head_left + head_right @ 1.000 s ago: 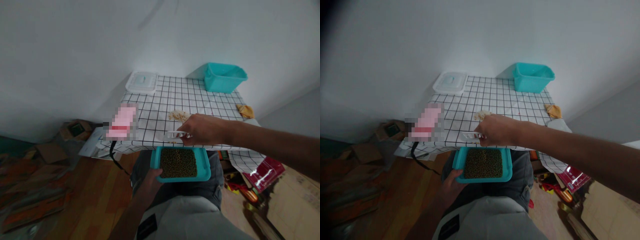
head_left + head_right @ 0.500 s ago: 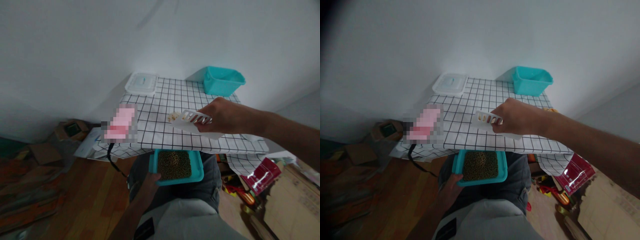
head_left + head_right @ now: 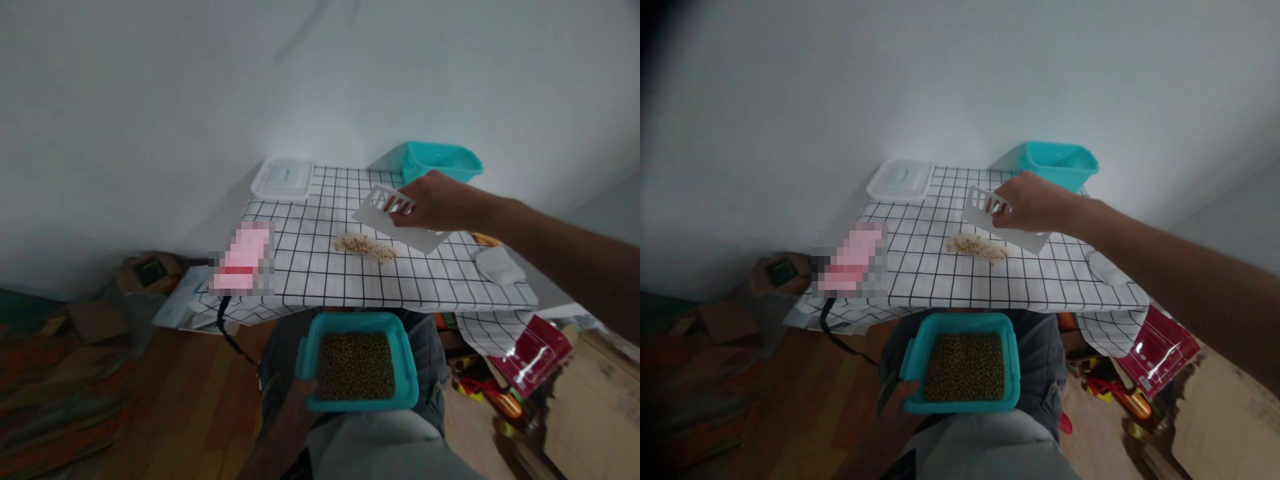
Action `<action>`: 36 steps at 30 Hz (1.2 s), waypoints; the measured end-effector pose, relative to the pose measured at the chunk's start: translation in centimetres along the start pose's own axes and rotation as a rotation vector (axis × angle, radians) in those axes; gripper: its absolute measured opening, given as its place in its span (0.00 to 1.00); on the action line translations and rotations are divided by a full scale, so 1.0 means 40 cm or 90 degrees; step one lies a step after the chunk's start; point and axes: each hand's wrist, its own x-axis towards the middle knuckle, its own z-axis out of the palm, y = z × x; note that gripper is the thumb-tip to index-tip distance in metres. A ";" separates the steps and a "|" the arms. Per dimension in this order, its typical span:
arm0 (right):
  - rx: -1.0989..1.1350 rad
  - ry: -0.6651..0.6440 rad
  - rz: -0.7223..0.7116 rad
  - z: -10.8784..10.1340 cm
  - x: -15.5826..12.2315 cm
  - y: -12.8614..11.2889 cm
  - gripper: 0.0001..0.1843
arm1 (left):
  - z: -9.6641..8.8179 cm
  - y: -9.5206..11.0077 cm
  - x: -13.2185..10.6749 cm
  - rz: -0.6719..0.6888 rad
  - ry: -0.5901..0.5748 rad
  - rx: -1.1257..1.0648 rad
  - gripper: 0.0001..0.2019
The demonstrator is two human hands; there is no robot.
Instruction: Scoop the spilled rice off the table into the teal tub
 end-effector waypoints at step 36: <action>0.039 -0.121 -0.104 0.077 0.112 -0.102 0.15 | 0.062 0.118 0.024 0.070 0.109 0.030 0.08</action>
